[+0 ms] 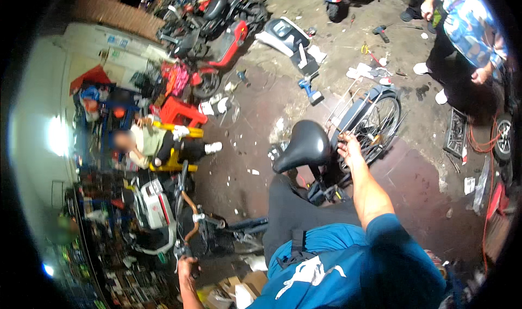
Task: The person removes the inner tube from an upside-down bicycle tire using tire levers and by hand. The person then brings a basin of water over, inflates the inner tube with an air hose, and submerges the tube into the water.
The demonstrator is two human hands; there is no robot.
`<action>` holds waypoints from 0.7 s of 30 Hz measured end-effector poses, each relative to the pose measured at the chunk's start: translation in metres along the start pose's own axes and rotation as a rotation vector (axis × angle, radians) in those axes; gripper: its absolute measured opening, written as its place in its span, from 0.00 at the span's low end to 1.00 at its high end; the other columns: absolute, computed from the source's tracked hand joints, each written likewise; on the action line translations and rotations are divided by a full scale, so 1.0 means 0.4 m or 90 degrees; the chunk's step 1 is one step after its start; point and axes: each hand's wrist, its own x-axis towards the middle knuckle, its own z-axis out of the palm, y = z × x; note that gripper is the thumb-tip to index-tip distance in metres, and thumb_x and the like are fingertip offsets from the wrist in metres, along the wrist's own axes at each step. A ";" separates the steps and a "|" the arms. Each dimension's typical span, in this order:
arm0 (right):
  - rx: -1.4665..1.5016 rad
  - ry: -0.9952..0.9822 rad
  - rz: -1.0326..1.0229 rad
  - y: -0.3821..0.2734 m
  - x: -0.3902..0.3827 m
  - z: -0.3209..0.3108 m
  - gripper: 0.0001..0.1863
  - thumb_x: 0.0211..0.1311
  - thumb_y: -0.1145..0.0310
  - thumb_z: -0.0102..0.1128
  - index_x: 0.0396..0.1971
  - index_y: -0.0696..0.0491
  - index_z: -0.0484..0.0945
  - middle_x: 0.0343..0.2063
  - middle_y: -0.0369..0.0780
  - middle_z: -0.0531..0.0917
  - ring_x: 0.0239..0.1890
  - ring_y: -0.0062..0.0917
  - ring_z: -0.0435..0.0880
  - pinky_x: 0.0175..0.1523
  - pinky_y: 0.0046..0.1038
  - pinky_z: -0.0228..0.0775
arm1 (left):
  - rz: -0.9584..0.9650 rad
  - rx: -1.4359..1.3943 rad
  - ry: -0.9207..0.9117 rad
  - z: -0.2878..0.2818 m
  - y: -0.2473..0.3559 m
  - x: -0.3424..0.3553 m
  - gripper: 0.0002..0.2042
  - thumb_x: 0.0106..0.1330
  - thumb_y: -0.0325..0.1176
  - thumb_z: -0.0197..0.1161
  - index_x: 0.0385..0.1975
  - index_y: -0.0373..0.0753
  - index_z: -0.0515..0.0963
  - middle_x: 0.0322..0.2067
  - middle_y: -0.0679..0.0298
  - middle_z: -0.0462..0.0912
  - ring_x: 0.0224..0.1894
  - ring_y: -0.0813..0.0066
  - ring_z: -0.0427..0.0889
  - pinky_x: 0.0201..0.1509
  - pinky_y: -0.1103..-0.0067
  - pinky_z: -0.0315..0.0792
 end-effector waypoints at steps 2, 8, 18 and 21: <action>0.012 0.015 -0.003 0.013 0.017 0.015 0.19 0.60 0.64 0.50 0.53 0.42 0.66 0.35 0.29 0.79 0.25 0.18 0.73 0.30 0.25 0.67 | -0.048 -0.008 -0.029 -0.018 0.003 0.081 0.20 0.46 0.21 0.52 0.42 0.29 0.64 0.22 0.56 0.73 0.11 0.64 0.70 0.15 0.72 0.68; 0.042 0.043 -0.027 0.052 0.119 0.122 0.18 0.52 0.68 0.56 0.46 0.45 0.71 0.29 0.29 0.78 0.23 0.15 0.73 0.29 0.23 0.67 | -0.092 0.138 -0.107 -0.020 0.128 0.340 0.07 0.54 0.28 0.54 0.32 0.35 0.69 0.21 0.58 0.72 0.14 0.65 0.71 0.14 0.71 0.66; 0.116 0.197 0.033 0.133 0.195 0.256 0.06 0.57 0.70 0.47 0.34 0.45 0.71 0.23 0.30 0.75 0.18 0.16 0.68 0.23 0.20 0.62 | -0.213 0.270 -0.296 -0.005 0.271 0.964 0.10 0.58 0.32 0.53 0.33 0.31 0.68 0.20 0.54 0.74 0.21 0.53 0.73 0.27 0.62 0.68; 0.148 0.286 -0.005 0.186 0.228 0.146 0.04 0.58 0.67 0.45 0.32 0.44 0.70 0.22 0.30 0.72 0.19 0.18 0.68 0.25 0.22 0.62 | -0.158 0.364 -0.373 0.186 0.378 0.997 0.15 0.61 0.33 0.50 0.40 0.25 0.68 0.39 0.46 0.76 0.43 0.47 0.74 0.43 0.56 0.69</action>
